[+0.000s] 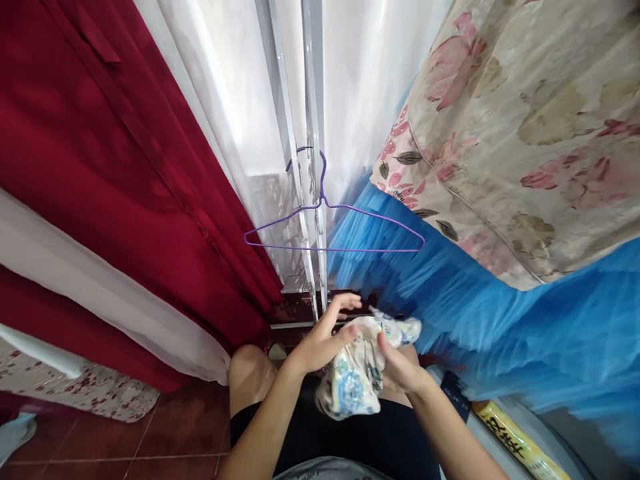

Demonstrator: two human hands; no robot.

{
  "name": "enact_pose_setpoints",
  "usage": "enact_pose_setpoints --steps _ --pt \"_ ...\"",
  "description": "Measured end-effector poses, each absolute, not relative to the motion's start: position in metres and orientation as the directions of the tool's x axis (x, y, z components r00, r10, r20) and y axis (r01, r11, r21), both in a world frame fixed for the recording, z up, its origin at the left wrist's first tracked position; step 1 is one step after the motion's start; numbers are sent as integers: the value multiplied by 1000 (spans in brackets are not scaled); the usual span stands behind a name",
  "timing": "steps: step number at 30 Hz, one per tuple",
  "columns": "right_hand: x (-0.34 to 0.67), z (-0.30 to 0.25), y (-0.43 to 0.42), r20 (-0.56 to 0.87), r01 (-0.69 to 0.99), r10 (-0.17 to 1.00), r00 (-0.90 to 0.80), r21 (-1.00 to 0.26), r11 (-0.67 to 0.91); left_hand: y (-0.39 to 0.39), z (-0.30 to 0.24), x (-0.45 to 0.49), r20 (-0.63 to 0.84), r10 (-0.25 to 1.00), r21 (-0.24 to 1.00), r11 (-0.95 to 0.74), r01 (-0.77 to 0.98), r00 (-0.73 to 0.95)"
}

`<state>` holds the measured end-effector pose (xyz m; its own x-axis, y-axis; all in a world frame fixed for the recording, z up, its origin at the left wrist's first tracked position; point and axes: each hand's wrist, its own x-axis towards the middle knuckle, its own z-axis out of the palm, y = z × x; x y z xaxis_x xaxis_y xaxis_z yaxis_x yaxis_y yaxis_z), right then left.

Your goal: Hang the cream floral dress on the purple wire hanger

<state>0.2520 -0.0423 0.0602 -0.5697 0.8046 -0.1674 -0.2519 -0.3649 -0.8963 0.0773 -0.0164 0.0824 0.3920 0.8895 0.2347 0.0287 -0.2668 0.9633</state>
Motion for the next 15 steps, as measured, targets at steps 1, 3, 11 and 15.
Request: enact_pose_setpoints --steps 1,3,11,15 --pt "254 62 -41 -170 -230 730 -662 -881 -413 -20 75 69 190 862 977 -212 -5 470" --pt "261 70 -35 -147 -153 601 -786 -895 -418 -29 59 52 94 802 993 -119 4 589" --pt "285 137 12 -114 129 734 -670 -991 -36 -10 33 -57 -70 861 648 -344 680 503" --pt "279 145 43 13 380 906 -423 -905 191 27 66 -130 108 913 420 -400 815 393"
